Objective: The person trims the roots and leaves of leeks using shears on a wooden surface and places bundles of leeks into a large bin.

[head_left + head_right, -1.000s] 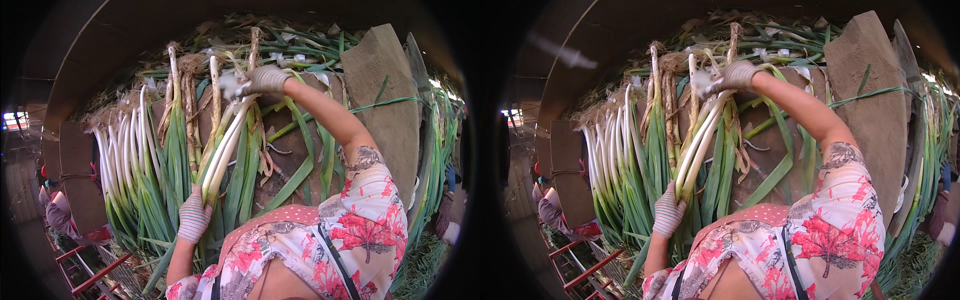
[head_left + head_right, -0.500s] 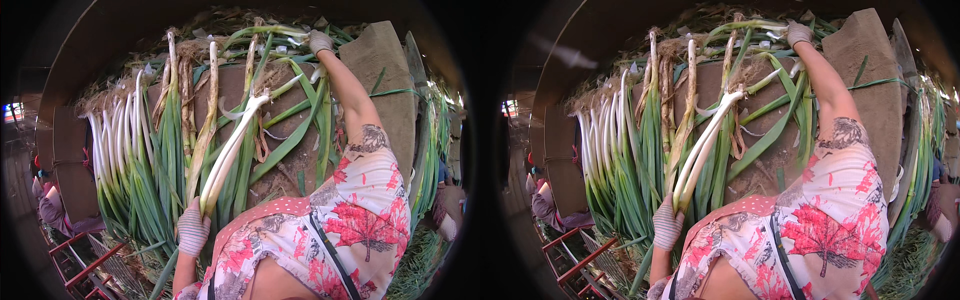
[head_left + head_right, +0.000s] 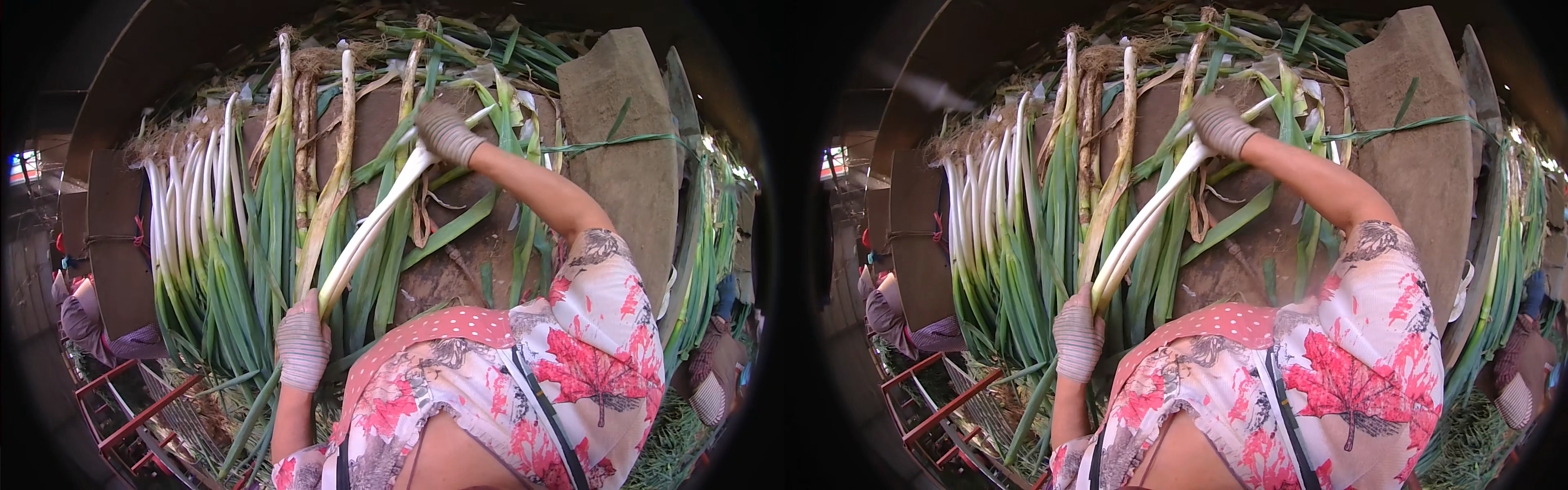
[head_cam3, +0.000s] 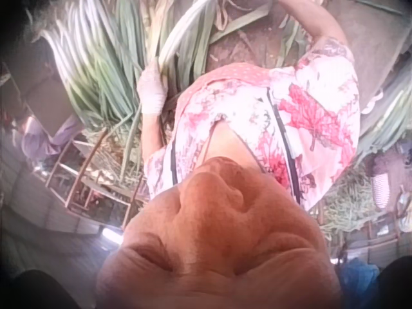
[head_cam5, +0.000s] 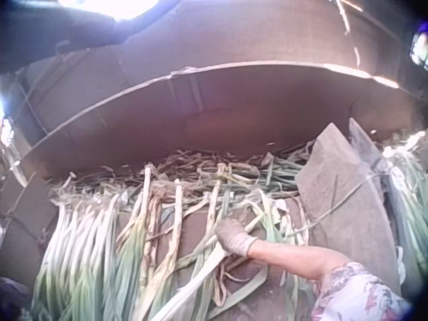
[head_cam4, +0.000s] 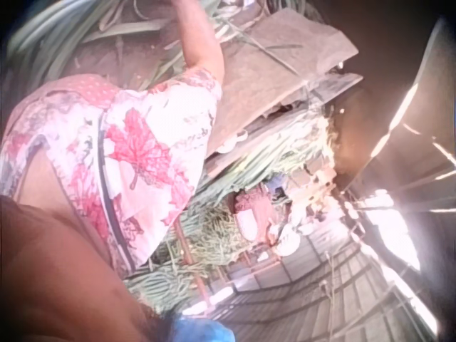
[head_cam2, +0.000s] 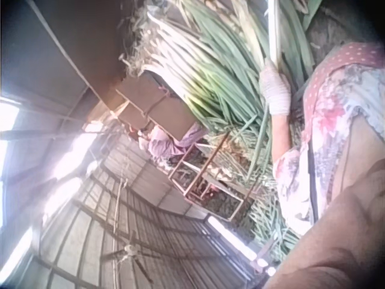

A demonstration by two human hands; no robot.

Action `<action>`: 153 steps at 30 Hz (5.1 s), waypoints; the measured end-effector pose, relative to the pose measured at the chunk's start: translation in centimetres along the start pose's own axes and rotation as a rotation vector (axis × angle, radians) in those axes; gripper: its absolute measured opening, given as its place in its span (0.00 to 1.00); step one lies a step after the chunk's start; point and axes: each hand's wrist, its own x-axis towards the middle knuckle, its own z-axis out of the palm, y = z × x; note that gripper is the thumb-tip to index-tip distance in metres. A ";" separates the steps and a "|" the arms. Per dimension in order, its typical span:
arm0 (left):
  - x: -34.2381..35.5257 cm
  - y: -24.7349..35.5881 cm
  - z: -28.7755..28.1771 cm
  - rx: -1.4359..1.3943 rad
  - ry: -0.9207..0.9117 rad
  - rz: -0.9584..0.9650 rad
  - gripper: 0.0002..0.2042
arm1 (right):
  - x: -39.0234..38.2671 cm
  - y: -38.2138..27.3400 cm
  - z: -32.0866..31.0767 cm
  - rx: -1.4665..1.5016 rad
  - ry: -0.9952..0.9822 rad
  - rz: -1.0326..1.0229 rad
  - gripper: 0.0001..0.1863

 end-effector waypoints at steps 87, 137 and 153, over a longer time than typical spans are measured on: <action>16.7 2.6 11.8 -0.151 0.153 -0.076 0.23 | 2.0 -3.9 1.1 0.451 -0.018 0.501 0.44; 17.3 -5.8 10.8 -1.458 0.137 -0.431 0.26 | -8.0 -20.5 1.4 0.537 -0.209 0.243 0.49; 18.4 -4.2 10.7 -1.417 -0.141 -0.511 0.26 | 9.1 -7.4 -0.1 0.559 -0.007 0.255 0.30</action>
